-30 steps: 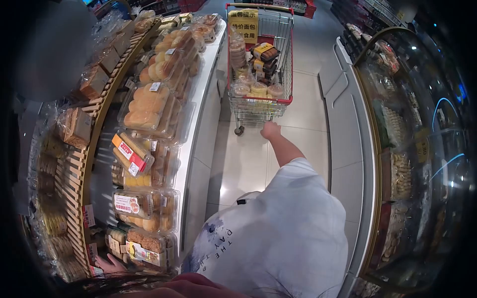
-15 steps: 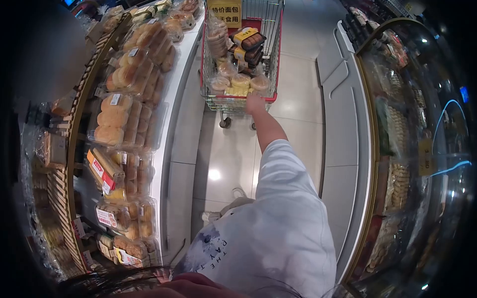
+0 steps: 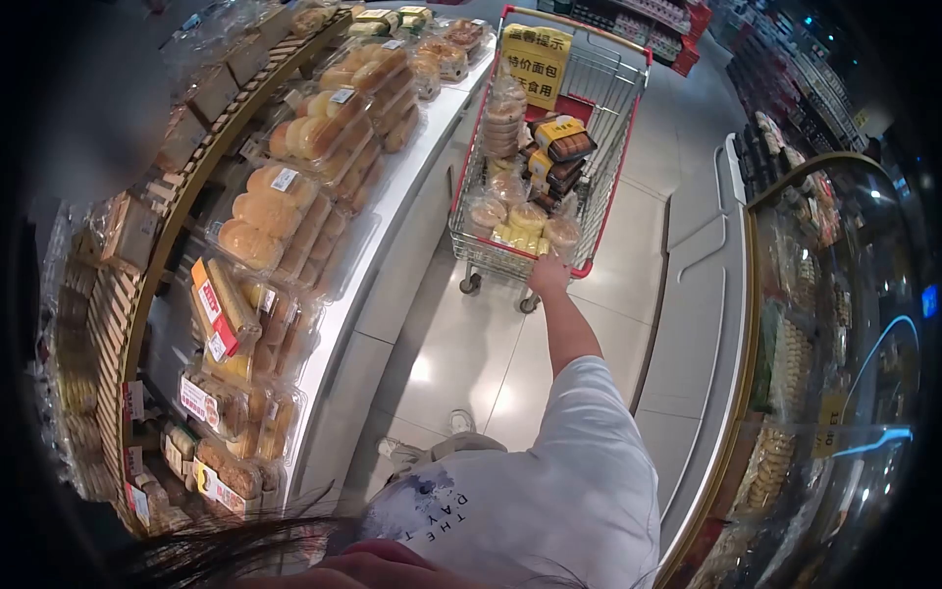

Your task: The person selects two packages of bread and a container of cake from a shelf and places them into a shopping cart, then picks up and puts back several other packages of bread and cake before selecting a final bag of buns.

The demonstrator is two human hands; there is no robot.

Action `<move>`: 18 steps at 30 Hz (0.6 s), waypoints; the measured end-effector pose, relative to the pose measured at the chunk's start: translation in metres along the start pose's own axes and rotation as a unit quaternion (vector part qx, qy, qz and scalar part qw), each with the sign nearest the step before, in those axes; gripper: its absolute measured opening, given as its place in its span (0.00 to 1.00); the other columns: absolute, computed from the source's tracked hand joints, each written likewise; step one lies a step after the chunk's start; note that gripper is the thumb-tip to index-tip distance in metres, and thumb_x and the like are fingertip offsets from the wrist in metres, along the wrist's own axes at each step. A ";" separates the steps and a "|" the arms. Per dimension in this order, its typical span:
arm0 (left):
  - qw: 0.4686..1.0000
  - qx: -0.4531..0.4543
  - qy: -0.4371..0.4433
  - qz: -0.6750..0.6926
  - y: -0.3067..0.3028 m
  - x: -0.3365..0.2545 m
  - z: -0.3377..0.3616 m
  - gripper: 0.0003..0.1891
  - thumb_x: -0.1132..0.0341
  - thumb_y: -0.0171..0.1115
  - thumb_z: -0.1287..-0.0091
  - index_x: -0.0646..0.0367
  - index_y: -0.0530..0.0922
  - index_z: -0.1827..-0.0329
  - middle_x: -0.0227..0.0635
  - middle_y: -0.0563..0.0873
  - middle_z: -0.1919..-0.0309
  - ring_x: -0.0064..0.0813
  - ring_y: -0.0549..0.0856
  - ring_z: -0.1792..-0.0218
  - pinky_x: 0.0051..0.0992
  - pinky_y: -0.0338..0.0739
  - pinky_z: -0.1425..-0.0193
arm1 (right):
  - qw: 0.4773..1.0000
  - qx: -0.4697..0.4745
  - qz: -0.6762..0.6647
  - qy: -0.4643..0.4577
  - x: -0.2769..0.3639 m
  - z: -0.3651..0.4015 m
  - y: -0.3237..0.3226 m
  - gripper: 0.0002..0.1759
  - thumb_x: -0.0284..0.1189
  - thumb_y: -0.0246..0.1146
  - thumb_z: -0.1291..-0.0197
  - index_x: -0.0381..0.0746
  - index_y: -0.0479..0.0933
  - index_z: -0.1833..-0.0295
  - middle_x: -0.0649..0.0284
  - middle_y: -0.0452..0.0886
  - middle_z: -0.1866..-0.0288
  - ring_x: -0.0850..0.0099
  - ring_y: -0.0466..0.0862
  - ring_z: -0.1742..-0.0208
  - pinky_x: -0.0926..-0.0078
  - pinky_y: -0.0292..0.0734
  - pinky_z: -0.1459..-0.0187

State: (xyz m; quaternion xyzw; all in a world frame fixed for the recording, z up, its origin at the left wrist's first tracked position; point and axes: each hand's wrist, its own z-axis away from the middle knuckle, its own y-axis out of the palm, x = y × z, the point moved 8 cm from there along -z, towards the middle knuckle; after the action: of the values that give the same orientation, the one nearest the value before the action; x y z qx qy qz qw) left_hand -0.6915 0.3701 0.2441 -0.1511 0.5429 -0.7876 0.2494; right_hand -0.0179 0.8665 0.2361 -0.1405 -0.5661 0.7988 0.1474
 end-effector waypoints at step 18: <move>0.982 -0.045 -0.086 0.162 -0.056 -0.027 0.014 0.15 0.51 0.58 0.45 0.49 0.83 0.62 0.43 0.71 0.40 0.41 0.59 0.33 0.55 0.37 0.32 | 0.980 -0.064 -0.015 -0.186 0.067 0.126 0.064 0.34 0.37 0.68 0.59 0.35 0.63 0.47 0.49 0.67 0.47 0.53 0.68 0.43 0.55 0.65 0.45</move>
State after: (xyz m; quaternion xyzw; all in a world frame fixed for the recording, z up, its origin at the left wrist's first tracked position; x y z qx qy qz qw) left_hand -0.6748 0.3907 0.3023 -0.1397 0.5713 -0.6957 0.4125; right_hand -0.1330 0.7644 0.2121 0.0101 -0.6354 0.7709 0.0423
